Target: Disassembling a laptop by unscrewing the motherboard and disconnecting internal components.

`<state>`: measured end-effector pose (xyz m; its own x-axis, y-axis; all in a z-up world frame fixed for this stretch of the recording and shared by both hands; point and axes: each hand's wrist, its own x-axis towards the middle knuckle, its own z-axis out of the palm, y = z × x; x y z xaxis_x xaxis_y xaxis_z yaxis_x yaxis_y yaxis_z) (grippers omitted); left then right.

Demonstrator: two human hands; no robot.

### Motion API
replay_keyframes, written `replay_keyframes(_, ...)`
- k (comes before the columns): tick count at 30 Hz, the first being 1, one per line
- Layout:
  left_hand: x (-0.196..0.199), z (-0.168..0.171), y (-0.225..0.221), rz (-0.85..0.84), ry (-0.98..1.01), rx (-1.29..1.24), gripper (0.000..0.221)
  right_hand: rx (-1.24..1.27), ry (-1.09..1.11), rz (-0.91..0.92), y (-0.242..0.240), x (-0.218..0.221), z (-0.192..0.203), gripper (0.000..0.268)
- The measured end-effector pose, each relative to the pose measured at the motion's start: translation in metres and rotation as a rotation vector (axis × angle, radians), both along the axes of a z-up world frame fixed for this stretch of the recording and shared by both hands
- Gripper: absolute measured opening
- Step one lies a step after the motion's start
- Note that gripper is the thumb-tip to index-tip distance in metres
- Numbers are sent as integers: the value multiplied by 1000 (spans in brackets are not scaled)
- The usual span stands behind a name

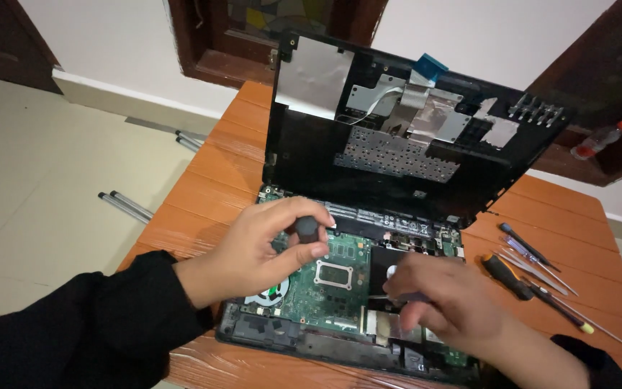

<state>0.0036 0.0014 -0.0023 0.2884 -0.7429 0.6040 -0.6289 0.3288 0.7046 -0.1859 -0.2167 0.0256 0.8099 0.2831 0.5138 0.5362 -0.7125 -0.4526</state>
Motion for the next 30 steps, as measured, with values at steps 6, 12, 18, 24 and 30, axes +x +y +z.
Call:
replay_keyframes(6, -3, 0, 0, -89, 33, -100, 24, 89, 406, 55, 1, -8, 9, 15)
replay_keyframes(12, -5, -1, 1, -118, 88, 11, 22, 11, 155, -158, -3, -11, 7, 23)
replay_keyframes(18, -4, 0, 1, -121, 80, -1, 22, 66, 14, -279, -2, -7, -1, 22)
replay_keyframes(24, -4, 0, 2, -112, 76, 13, 24, -19, 107, -260, 5, -5, -2, 16)
replay_keyframes(30, -5, 3, 2, -108, 57, 6, 22, 143, 181, -133, 18, -13, -5, 16)
